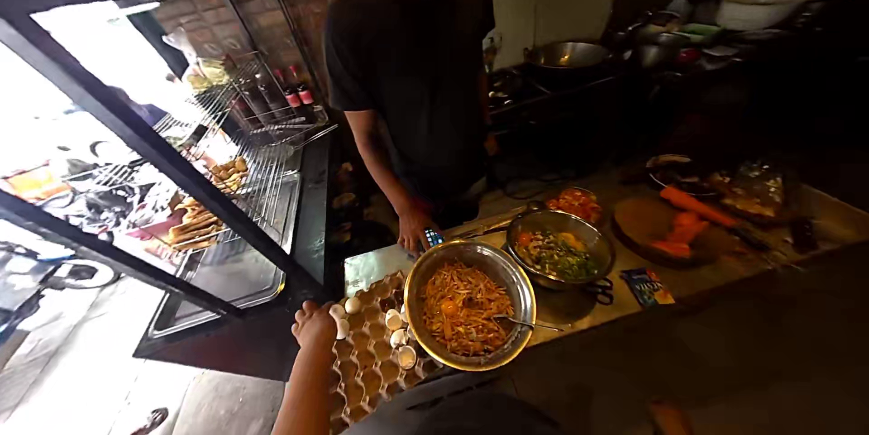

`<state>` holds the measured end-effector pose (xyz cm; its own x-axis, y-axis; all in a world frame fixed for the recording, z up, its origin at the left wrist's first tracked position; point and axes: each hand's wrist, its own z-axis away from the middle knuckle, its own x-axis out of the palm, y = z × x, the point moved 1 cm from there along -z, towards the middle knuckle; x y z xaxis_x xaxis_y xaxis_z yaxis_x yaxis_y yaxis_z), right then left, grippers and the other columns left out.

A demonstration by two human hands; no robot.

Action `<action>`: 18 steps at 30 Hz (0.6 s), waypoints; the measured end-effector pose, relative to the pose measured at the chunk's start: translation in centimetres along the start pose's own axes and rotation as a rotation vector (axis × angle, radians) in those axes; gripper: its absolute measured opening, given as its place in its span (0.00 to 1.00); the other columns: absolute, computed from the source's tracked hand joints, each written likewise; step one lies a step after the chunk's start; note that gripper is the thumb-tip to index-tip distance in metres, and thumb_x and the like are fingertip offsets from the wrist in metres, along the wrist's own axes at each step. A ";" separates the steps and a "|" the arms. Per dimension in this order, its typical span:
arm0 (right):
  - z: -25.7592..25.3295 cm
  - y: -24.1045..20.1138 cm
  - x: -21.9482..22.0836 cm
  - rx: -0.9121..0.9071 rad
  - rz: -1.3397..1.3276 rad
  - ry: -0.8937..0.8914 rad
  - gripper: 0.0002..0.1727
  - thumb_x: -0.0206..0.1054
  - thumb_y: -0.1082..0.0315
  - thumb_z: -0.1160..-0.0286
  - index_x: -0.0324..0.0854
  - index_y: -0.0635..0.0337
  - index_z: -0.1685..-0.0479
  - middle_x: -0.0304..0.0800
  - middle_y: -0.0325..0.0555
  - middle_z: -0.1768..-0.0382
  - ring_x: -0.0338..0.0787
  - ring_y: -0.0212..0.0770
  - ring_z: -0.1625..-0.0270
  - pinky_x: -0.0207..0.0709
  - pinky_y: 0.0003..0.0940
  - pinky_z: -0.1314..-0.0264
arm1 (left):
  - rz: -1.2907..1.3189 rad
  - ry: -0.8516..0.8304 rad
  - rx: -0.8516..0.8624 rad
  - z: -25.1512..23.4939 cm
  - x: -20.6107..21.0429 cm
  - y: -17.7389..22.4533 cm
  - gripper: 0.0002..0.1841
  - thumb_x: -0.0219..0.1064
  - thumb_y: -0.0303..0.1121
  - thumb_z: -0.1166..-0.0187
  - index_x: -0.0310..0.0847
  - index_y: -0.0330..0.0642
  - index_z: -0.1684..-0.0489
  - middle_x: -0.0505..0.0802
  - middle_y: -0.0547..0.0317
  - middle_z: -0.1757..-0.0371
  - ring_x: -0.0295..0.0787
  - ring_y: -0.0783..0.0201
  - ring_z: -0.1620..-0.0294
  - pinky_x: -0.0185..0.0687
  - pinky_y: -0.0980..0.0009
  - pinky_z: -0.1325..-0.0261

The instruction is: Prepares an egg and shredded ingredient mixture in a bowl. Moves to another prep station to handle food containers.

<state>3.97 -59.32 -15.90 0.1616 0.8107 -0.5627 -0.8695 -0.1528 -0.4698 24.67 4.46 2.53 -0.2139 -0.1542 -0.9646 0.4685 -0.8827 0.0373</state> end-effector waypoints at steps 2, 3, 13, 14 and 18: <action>-1.3 -0.5 0.7 0.024 0.045 0.020 0.26 0.51 0.60 0.06 0.71 0.68 0.19 0.76 0.71 0.23 0.79 0.65 0.22 0.71 0.64 0.22 | -0.021 -0.023 0.002 0.8 -0.2 0.2 0.24 0.70 0.34 0.23 0.83 0.64 0.26 0.66 0.37 0.12 0.59 0.31 0.15 0.65 0.32 0.25; -1.9 -0.2 1.0 0.010 0.040 0.026 0.25 0.51 0.61 0.06 0.73 0.69 0.20 0.77 0.71 0.24 0.79 0.66 0.22 0.72 0.65 0.23 | -0.019 -0.042 0.010 1.4 -0.2 0.4 0.26 0.70 0.32 0.23 0.82 0.64 0.25 0.66 0.37 0.12 0.59 0.31 0.14 0.64 0.32 0.25; -5.2 1.2 2.3 -0.013 0.121 -0.043 0.24 0.53 0.60 0.05 0.76 0.68 0.23 0.80 0.72 0.27 0.79 0.69 0.23 0.71 0.68 0.24 | 0.171 0.084 -0.040 4.3 -0.3 0.6 0.25 0.69 0.34 0.21 0.80 0.55 0.22 0.71 0.31 0.18 0.65 0.28 0.19 0.69 0.31 0.28; -5.2 1.1 2.2 -0.024 0.142 -0.055 0.24 0.53 0.60 0.05 0.76 0.67 0.23 0.81 0.72 0.27 0.80 0.68 0.24 0.72 0.68 0.25 | 0.180 0.080 -0.038 4.7 -0.4 0.7 0.25 0.70 0.34 0.21 0.79 0.54 0.22 0.71 0.31 0.18 0.65 0.28 0.18 0.68 0.31 0.28; -5.9 2.1 2.4 -0.092 0.358 -0.157 0.23 0.54 0.62 0.07 0.77 0.69 0.24 0.80 0.71 0.26 0.78 0.66 0.20 0.69 0.63 0.18 | 0.221 0.078 -0.037 6.4 -0.4 0.7 0.26 0.70 0.37 0.20 0.79 0.52 0.21 0.71 0.31 0.17 0.63 0.27 0.18 0.67 0.31 0.27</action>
<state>5.28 -61.06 -22.24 -0.2233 0.7726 -0.5944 -0.8115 -0.4852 -0.3258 19.65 1.05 4.62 -0.0366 -0.3061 -0.9513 0.5277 -0.8143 0.2417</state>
